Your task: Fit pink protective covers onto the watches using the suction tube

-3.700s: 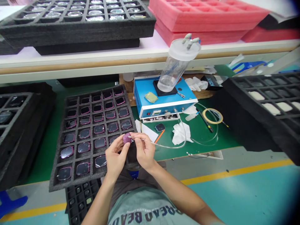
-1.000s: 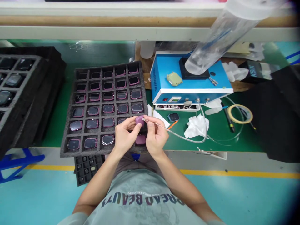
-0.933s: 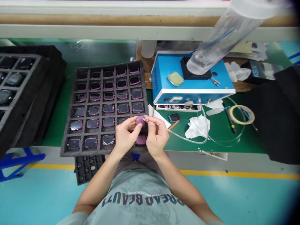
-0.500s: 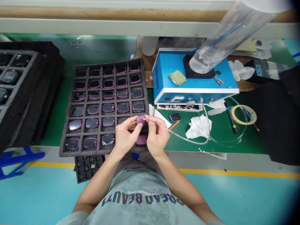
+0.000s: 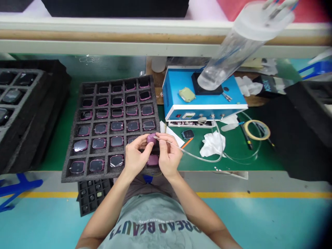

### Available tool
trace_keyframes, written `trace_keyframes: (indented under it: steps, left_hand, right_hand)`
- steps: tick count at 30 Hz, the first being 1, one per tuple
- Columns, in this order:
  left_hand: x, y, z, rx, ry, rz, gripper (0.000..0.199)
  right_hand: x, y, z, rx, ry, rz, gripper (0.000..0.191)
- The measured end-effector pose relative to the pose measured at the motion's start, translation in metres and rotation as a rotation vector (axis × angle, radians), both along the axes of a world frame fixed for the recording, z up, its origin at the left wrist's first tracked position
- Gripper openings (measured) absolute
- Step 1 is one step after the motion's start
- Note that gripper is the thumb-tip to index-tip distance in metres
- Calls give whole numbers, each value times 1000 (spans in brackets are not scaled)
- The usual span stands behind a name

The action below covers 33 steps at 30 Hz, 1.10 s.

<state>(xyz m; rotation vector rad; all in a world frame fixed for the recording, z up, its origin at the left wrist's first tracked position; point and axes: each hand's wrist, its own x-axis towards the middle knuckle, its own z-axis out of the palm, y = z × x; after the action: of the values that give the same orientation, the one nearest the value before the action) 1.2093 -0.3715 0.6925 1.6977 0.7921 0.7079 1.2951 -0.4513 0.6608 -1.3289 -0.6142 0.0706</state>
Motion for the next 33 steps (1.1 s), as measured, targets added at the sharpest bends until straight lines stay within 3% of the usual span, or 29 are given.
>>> trace_keyframes:
  steps: [33]
  left_hand:
    - [-2,2,-1,21,39,0,31]
  right_hand:
    - [-2,1,1,-17,54,35,17]
